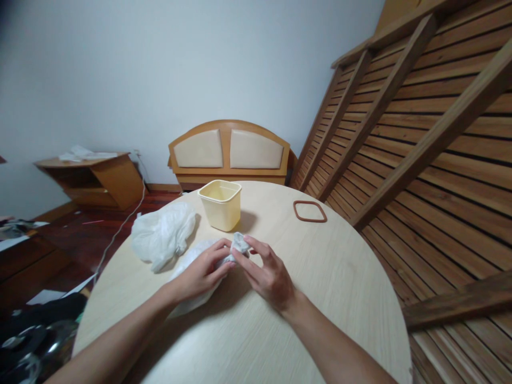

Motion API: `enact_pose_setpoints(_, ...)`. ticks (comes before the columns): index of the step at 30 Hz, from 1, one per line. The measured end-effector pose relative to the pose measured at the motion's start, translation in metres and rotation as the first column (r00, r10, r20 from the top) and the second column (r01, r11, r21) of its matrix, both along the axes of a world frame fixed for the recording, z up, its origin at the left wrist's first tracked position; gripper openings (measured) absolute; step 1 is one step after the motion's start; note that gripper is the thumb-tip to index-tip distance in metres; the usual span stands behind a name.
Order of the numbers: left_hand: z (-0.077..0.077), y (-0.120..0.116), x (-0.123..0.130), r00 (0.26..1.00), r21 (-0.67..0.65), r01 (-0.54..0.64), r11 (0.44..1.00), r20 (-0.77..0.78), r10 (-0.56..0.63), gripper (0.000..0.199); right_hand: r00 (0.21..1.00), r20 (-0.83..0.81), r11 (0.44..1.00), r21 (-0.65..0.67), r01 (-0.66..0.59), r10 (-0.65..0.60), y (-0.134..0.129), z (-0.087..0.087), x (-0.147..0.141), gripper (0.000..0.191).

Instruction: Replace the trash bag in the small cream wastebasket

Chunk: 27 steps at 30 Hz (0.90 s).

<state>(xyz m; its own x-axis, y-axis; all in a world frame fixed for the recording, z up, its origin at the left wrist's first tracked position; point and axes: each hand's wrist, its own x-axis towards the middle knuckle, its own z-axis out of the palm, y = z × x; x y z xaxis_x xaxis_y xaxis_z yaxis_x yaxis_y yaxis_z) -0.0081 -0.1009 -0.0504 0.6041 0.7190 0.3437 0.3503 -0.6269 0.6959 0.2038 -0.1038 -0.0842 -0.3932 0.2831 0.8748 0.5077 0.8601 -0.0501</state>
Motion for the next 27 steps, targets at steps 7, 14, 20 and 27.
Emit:
enact_pose_setpoints(7,0.001,0.000,0.001,0.999,0.039,-0.049,0.998,0.012,0.049,0.023,0.997,-0.071,0.993,0.107,0.052,-0.044,-0.005,0.005,0.003,0.054)
enact_pose_setpoints(14,-0.002,-0.003,0.002,0.994,0.088,-0.102,0.991,-0.040,0.105,0.021,0.984,0.176,0.997,0.073,-0.022,0.008,0.000,0.009,0.002,0.057)
enact_pose_setpoints(20,-0.002,-0.002,-0.002,0.996,0.114,-0.050,0.992,-0.072,0.059,0.021,0.992,0.128,0.999,-0.035,-0.019,0.023,0.005,0.005,-0.003,0.063)
enact_pose_setpoints(27,-0.005,-0.004,0.004,0.988,0.165,-0.079,0.983,-0.115,0.099,0.015,0.994,0.062,0.981,-0.180,-0.078,0.090,0.009,0.001,-0.001,0.053)
